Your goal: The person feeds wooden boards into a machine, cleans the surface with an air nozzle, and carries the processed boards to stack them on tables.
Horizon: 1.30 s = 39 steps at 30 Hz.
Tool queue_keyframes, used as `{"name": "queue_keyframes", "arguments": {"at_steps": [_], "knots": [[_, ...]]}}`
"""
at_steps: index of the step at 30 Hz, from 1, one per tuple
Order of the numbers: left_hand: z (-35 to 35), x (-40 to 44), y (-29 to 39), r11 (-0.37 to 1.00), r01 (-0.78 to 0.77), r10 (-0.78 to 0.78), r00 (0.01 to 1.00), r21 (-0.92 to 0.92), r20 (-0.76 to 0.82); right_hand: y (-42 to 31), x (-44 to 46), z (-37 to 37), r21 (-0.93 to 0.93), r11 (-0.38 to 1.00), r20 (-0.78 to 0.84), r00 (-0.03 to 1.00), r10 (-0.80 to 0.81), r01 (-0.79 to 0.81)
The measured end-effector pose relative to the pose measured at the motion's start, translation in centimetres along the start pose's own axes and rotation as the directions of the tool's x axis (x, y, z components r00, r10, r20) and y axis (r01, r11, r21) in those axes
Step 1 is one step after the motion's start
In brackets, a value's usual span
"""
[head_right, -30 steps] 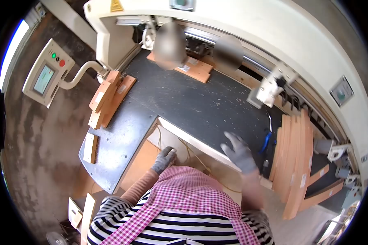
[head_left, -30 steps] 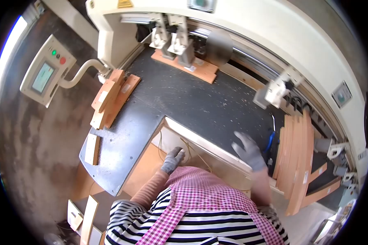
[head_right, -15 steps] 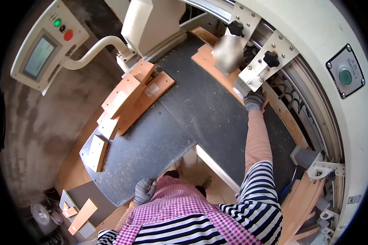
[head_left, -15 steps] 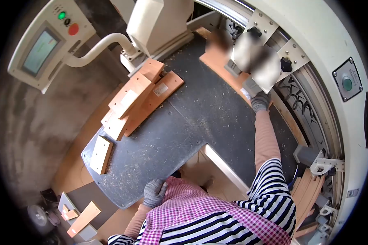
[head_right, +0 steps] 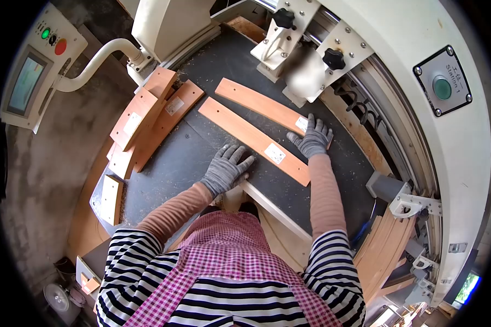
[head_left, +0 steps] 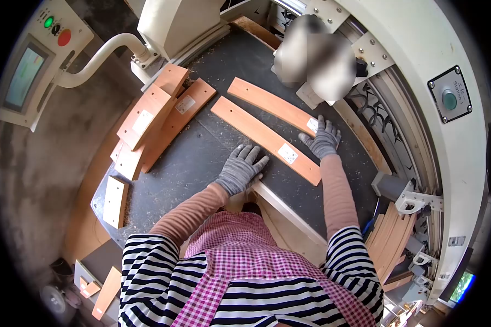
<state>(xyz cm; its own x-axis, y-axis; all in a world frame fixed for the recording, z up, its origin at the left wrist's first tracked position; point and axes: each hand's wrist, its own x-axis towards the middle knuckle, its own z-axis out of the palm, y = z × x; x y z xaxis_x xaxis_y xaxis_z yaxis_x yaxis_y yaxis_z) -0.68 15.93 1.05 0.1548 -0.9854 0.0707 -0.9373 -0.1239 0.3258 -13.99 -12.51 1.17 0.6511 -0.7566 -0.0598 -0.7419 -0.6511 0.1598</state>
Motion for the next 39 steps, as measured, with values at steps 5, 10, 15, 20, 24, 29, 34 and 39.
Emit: {"name": "queue_keyframes", "arguments": {"at_steps": [5,10,15,20,24,29,34,39], "knots": [[1.1,4.6,0.3,0.991,0.089,-0.088,0.996,0.095,-0.017,2.0,3.3,-0.8,0.229,0.970,0.120,0.987,-0.106,0.077],[1.1,10.6,-1.5,0.983,0.180,-0.174,0.977,0.040,-0.122,3.8,0.6,-1.5,0.542,0.839,0.041,0.996,-0.077,0.042],[1.6,13.1,0.7,0.991,0.120,-0.122,0.992,0.066,0.021,4.9,-5.0,-1.0,0.576,0.810,-0.098,0.993,-0.069,0.113],[1.4,5.1,4.7,0.963,-0.101,0.166,0.952,-0.249,0.256,4.8,-11.1,-1.6,0.504,0.861,-0.094,0.995,-0.024,0.068],[-0.1,-0.4,4.2,0.898,0.216,-0.148,0.969,-0.383,0.199,0.8,-13.5,-2.5,0.499,0.859,-0.066,0.994,-0.092,0.113],[-1.0,3.6,2.4,0.841,0.443,-0.493,0.864,-0.311,-0.103,-6.3,-9.3,-4.0,0.312,0.944,0.061,0.994,0.091,-0.106],[-2.8,9.4,0.0,0.990,0.112,-0.103,0.990,0.089,-0.095,0.1,-14.0,-5.3,0.215,0.977,-0.343,0.937,0.065,0.011],[-3.9,16.3,-0.5,0.942,-0.236,0.136,0.919,0.238,0.370,18.1,-26.3,1.6,0.017,0.601,0.001,0.601,0.799,-0.799]]}}
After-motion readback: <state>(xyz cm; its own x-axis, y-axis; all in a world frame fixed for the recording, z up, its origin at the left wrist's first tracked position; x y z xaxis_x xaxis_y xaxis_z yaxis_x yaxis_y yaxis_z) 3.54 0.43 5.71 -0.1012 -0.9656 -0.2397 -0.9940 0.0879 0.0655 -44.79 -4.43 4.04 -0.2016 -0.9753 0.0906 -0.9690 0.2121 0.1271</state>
